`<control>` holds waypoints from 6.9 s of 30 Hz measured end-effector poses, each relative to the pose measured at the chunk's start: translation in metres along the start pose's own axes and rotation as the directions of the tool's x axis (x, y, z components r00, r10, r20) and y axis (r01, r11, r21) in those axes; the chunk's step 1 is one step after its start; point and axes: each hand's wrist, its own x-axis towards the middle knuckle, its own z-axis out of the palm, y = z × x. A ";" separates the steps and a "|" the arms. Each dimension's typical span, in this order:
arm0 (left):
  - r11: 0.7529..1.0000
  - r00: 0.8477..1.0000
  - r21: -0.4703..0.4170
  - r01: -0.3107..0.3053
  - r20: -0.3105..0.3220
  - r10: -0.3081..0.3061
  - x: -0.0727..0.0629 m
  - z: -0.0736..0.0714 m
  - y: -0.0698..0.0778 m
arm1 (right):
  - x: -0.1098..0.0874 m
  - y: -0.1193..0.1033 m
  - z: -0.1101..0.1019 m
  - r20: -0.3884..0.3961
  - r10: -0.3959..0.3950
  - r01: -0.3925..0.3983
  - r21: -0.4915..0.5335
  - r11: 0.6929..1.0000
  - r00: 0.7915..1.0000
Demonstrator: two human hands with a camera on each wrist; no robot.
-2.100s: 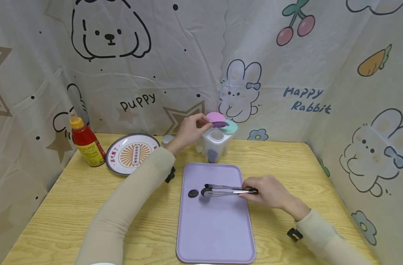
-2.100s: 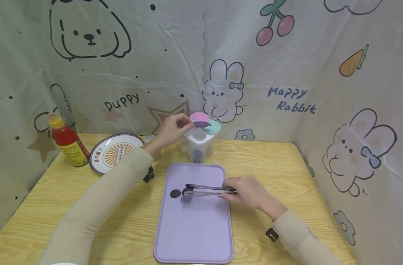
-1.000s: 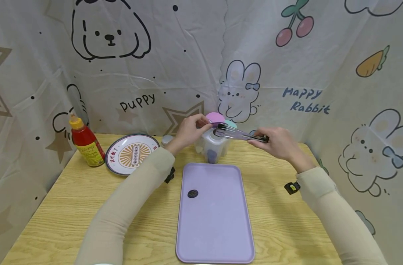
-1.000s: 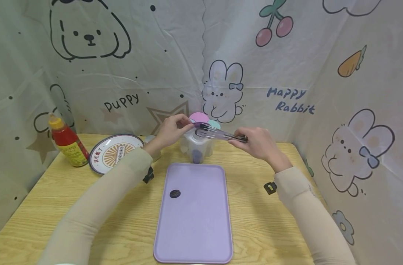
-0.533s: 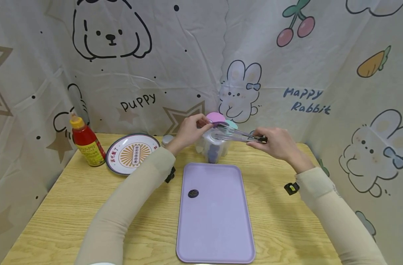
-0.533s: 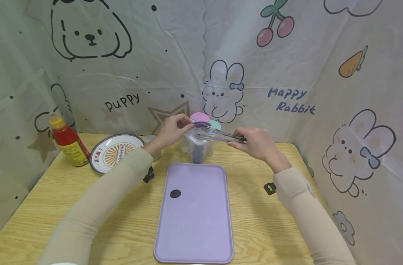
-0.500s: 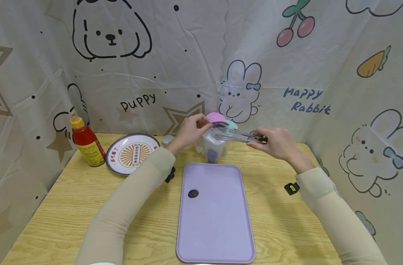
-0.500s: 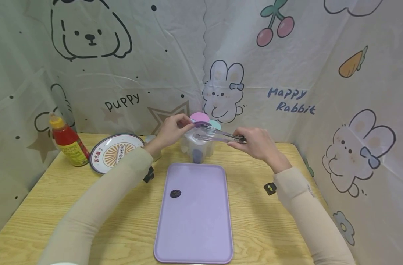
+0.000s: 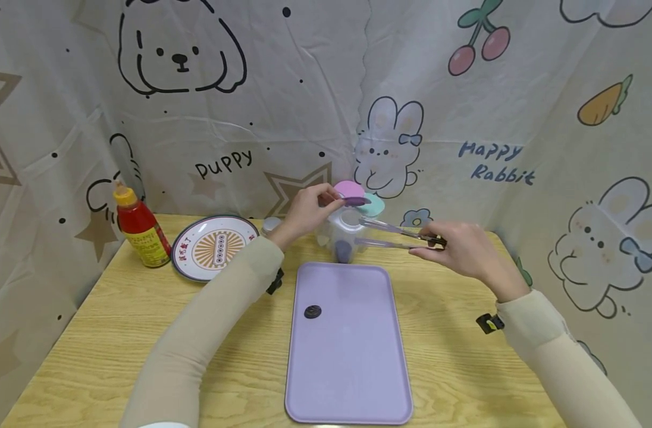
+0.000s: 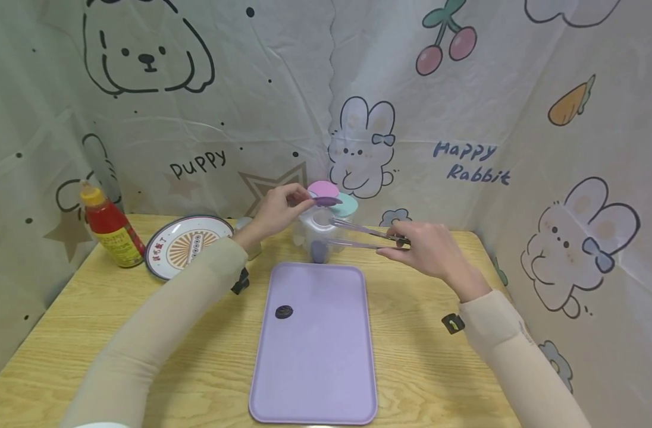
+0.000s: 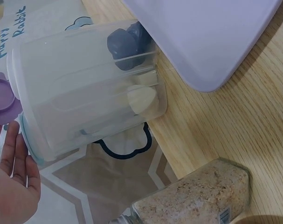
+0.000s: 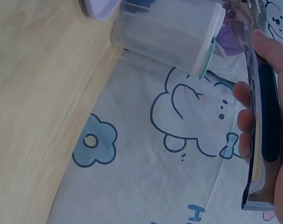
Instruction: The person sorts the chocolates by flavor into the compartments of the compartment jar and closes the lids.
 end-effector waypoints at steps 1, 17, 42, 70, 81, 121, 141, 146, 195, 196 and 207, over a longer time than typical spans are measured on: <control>1.000 1.000 0.000 0.000 0.000 0.000 0.000 0.000 0.000 | -0.003 -0.001 0.001 -0.001 -0.008 0.008 -0.003 1.000 1.000; 1.000 1.000 -0.005 0.014 0.004 -0.014 0.000 0.001 0.000 | -0.032 -0.036 0.048 0.051 -0.143 0.136 0.116 0.984 0.988; 1.000 1.000 0.003 0.021 0.014 -0.021 0.000 0.000 0.001 | -0.009 -0.075 0.099 0.266 -0.183 0.133 0.197 0.971 0.947; 1.000 1.000 -0.004 0.007 0.009 -0.007 0.000 0.000 -0.001 | -0.031 -0.031 0.040 0.010 -0.095 0.092 0.170 0.981 0.995; 1.000 1.000 -0.008 0.003 0.008 -0.003 0.000 0.001 0.001 | 0.000 -0.006 0.007 -0.096 -0.108 0.116 0.081 0.990 0.990; 1.000 1.000 -0.013 -0.003 0.003 0.003 -0.002 0.001 -0.001 | -0.018 0.024 0.014 -0.068 0.199 -0.192 0.094 0.977 0.978; 0.999 1.000 -0.029 0.016 0.015 -0.015 -0.003 0.000 0.000 | -0.076 0.043 0.067 0.101 0.558 -0.567 0.159 0.808 0.823; 0.999 1.000 -0.028 0.020 0.021 -0.019 -0.003 -0.001 0.001 | -0.083 0.054 0.078 0.198 0.588 -0.616 0.135 0.776 0.784; 1.000 0.999 0.005 -0.002 0.032 0.002 -0.004 -0.002 0.001 | 0.005 0.030 0.062 0.113 0.454 -0.467 0.271 0.842 0.884; 1.000 1.000 0.006 -0.006 0.031 0.005 -0.004 -0.001 0.000 | 0.012 0.025 0.061 0.104 0.444 -0.454 0.288 0.843 0.890; 0.999 0.999 0.018 -0.035 0.028 0.034 -0.004 -0.001 -0.002 | 0.077 -0.019 0.048 0.064 0.328 -0.328 0.368 0.870 0.942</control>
